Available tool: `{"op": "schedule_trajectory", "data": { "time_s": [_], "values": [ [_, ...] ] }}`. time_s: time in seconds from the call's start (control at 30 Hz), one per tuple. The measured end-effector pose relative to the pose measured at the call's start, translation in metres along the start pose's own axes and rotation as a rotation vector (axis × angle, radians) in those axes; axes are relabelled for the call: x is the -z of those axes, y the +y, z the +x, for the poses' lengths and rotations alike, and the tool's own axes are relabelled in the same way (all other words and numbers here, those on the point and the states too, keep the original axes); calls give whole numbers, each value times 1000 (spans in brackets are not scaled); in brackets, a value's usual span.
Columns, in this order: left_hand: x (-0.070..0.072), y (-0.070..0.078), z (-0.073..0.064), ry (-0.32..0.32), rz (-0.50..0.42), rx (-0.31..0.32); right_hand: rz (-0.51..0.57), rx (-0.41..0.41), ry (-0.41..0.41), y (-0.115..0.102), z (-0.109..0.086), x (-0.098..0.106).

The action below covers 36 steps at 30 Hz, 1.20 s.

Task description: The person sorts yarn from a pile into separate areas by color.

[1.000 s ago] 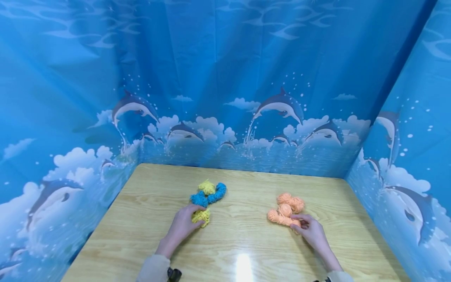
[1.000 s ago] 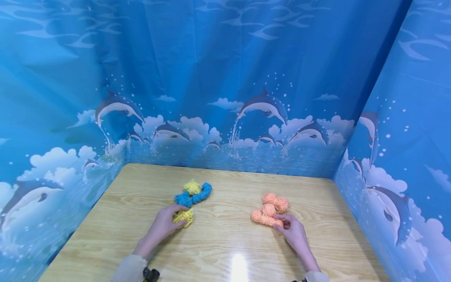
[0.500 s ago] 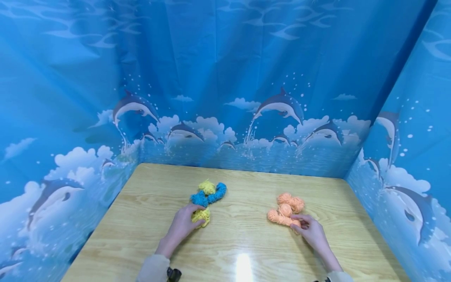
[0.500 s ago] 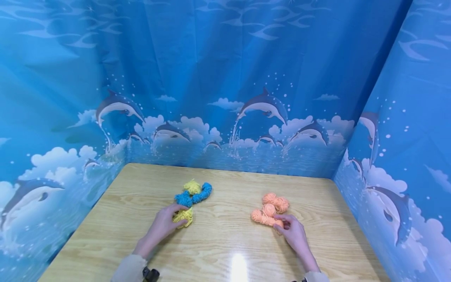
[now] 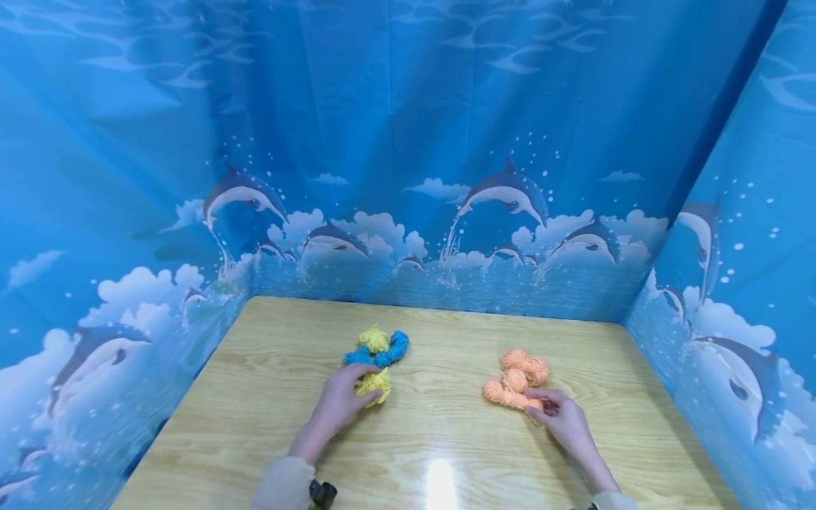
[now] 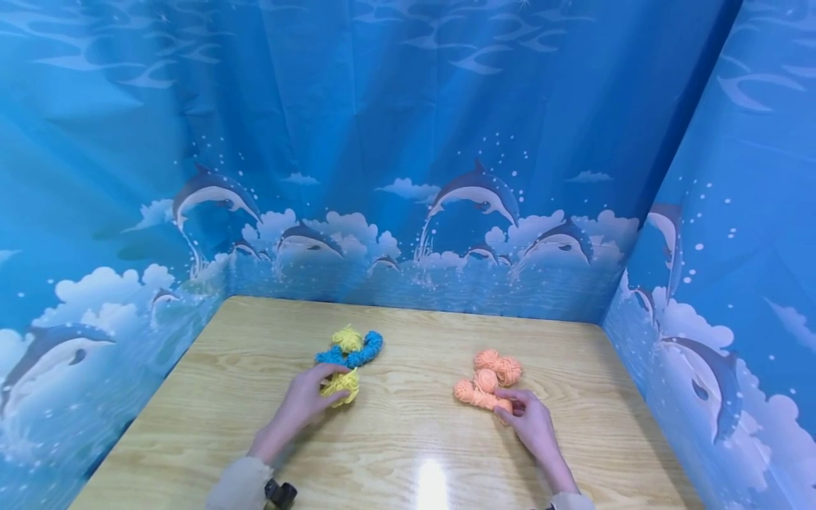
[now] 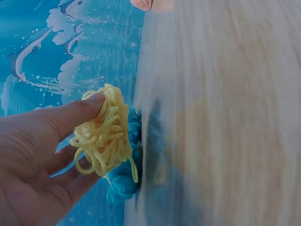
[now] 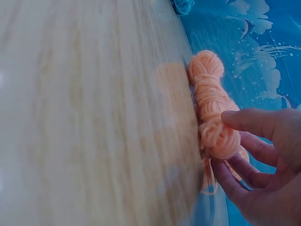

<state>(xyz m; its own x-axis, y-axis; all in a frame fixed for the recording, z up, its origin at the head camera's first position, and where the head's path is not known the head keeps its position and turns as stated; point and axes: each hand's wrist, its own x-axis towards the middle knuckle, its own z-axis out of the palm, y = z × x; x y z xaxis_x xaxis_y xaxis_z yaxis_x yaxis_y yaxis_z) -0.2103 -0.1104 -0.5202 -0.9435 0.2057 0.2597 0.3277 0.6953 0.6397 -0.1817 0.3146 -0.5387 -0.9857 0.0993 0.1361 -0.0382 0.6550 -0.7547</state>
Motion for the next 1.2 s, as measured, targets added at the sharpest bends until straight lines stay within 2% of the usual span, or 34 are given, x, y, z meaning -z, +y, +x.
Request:
{"op": "schedule_trajectory", "data": {
  "time_s": [0.27,0.57,1.0,1.2],
  "values": [
    [-5,11,10,10,1,-45,3,16,21,1,-2,-1],
    [-11,26,20,-40,0,-120,10,18,25,2,-2,-2],
    [-36,58,37,-91,37,-226,15,16,24,3,-2,-2],
    [-47,68,40,-146,37,-212,38,19,27,3,-1,-3]
  ]
}}
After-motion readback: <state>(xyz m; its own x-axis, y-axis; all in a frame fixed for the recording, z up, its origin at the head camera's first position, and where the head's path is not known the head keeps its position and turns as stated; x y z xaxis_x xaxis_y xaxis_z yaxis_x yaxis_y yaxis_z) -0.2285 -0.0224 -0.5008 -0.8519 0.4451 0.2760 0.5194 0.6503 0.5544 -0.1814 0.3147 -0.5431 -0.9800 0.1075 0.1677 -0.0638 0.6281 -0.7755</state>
